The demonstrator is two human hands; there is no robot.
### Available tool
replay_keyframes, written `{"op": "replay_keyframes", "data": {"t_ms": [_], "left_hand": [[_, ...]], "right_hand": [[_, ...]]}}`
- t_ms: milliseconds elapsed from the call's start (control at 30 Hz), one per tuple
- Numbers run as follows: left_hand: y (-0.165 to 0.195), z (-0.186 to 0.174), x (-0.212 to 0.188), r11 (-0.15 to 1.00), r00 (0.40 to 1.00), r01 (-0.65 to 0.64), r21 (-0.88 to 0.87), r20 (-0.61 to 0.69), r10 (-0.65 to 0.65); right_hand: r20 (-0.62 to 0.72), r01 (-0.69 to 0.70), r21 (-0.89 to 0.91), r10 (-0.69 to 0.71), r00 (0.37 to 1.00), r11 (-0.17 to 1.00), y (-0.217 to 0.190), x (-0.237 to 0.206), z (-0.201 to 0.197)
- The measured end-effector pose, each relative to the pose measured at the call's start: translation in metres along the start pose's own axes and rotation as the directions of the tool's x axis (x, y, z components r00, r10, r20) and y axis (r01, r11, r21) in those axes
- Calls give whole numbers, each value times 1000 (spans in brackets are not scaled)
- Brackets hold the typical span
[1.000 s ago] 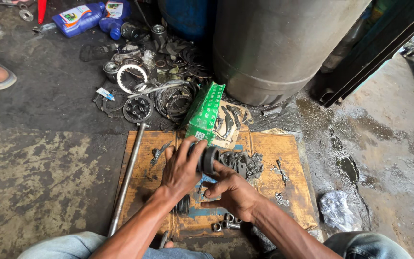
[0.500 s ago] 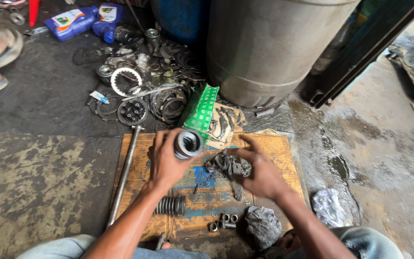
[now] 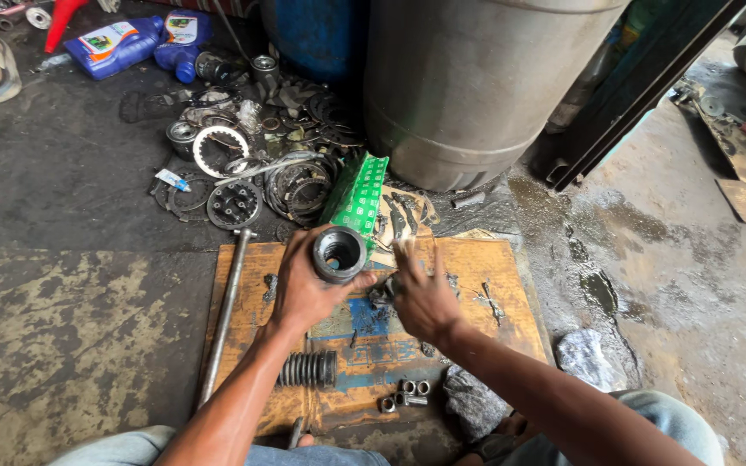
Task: The person cleans a cylindrical mechanical part using a rag. They wipe the exterior and interior surfaces, rotate the part to access different areas, and repeatedly rub the surface to remove grime.
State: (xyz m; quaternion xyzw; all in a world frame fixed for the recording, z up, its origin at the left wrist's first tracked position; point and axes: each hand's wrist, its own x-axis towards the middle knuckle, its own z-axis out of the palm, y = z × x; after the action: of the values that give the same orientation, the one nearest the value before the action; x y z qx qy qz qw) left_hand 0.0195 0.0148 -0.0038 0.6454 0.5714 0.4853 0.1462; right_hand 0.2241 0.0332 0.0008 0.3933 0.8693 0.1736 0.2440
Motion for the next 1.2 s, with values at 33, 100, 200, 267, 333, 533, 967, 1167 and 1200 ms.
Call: {"op": "replay_keyframes", "data": {"t_ms": [33,100,200,267,333,533,967,1167,1200], "left_hand": [[5,-3,1,1000,1000,7,-2,-5,-7],[13,-11,1,1000,1000,22,-2,-13,-22],[20,-20,4,999,999,33,-26,-36,-34],[21,-20,7,997,998,40,-61,-48,-43],[19,-19,11,997,997,30,-75,-72,-36],[14,-13,11,997,996,40,-72,-80,-46],[10,-9,4,1000,999,17,-26,35,-16],[9,-11,1,1000,998,-6,-4,63,7],[8,-10,1,1000,998,-10,-4,70,11]], "right_hand": [[10,54,-136,-53,999,989,-6,6,4],[-145,82,-187,-110,983,979,-13,21,8],[-193,140,-124,-162,968,982,-17,34,7],[-114,137,68,-129,985,988,-18,35,2],[36,37,337,-52,998,941,-15,30,-3],[70,-278,713,328,942,644,-17,7,-8],[-126,-42,571,138,982,820,-11,-23,38],[-2,-97,444,109,994,891,-13,-20,28],[-34,-96,507,130,991,857,-12,-20,25]]}}
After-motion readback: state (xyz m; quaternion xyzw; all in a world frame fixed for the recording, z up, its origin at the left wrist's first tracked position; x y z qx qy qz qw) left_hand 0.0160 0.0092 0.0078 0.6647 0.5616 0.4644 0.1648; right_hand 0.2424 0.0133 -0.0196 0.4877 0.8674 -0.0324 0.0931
